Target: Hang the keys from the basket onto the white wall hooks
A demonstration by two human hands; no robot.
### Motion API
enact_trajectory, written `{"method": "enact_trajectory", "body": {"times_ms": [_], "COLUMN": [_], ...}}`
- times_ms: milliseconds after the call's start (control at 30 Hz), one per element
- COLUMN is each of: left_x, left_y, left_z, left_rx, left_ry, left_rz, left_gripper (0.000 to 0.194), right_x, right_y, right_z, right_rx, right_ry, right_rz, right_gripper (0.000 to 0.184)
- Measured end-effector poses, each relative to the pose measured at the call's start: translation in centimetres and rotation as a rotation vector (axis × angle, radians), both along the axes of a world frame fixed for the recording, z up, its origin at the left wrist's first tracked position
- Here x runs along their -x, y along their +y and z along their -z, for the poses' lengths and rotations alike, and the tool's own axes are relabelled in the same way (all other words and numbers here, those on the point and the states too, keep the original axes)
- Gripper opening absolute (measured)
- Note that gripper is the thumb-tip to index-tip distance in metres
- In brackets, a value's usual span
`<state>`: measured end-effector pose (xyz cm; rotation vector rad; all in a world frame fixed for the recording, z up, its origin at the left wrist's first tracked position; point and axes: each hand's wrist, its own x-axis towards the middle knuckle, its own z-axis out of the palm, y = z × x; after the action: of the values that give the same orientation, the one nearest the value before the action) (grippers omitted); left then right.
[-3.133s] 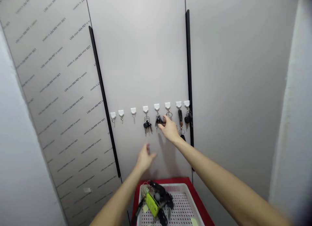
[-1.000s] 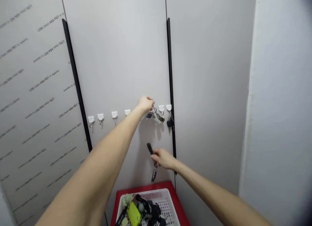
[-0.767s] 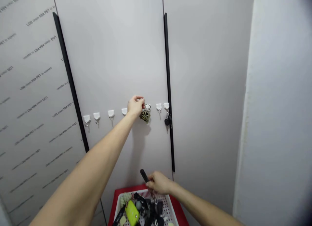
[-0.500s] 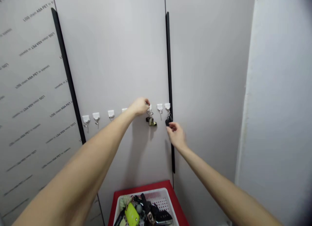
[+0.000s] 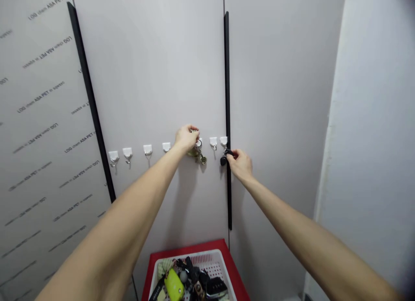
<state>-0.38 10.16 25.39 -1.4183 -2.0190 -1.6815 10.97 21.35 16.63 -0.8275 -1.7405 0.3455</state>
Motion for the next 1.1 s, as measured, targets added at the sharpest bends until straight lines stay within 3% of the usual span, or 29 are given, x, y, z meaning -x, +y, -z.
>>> {"method": "enact_trajectory", "body": {"times_ms": [67, 100, 200, 267, 400, 500, 567, 633, 767, 867, 967, 1033, 1100], "left_x": [0.2, 0.6, 2.0, 2.4, 1.2, 0.3, 0.1, 0.1, -0.4, -1.0, -1.1, -0.8, -0.3], "left_y": [0.0, 0.0, -0.5, -1.2, -4.2, -6.7, -7.7, -8.3, -9.2, -10.6, -11.9, -12.2, -12.2], "left_z": [0.0, 0.0, 0.3, 0.5, 1.9, 4.8, 7.9, 11.9, 21.4, 26.9, 28.9, 28.0, 25.9], "left_rx": [-0.063, -0.081, -0.096, -0.101, -0.145, -0.076, 0.016, 0.092, 0.295, 0.518, 0.614, 0.563, 0.461], "left_ry": [-0.032, -0.044, -0.073, -0.086, -0.138, -0.212, -0.279, -0.349, -0.430, -0.323, -0.158, -0.200, -0.411], "left_rz": [0.100, 0.091, -0.074, -0.113, 0.070, 0.184, 0.197, 0.182, 0.109, 0.131, 0.153, 0.145, 0.167], "left_gripper": [0.015, 0.014, 0.014, 0.013, 0.013, 0.014, 0.014, 0.013, 0.013, 0.014, 0.014, 0.014, 0.024], "right_x": [-0.2, -0.3, -0.3, -0.3, -0.7, -0.8, -0.4, 0.2, 1.2, 1.1, 1.0, 1.3, 1.9], "right_y": [0.3, 0.4, 0.5, 0.1, -1.9, -3.9, -5.1, -6.1, -7.7, -8.6, -9.3, -9.7, -10.4], "right_z": [-0.8, -1.4, -3.2, -4.4, -4.5, -1.6, 1.6, 5.4, 13.1, 16.7, 17.9, 17.4, 16.1], "right_rx": [-0.007, -0.011, -0.035, -0.077, -0.076, 0.068, 0.172, 0.258, 0.336, 0.394, 0.479, 0.628, 0.862], "right_ry": [0.042, 0.056, 0.086, 0.096, 0.015, -0.181, -0.323, -0.445, -0.625, -0.781, -0.765, -0.593, -0.368], "right_rz": [-0.094, -0.128, -0.178, -0.253, -0.536, -0.721, -0.792, -0.836, -0.864, -0.880, -0.898, -0.913, -0.973], "right_gripper": [0.022, 0.021, 0.020, 0.020, 0.019, 0.018, 0.018, 0.019, 0.018, 0.015, 0.015, 0.028, 0.041]}}
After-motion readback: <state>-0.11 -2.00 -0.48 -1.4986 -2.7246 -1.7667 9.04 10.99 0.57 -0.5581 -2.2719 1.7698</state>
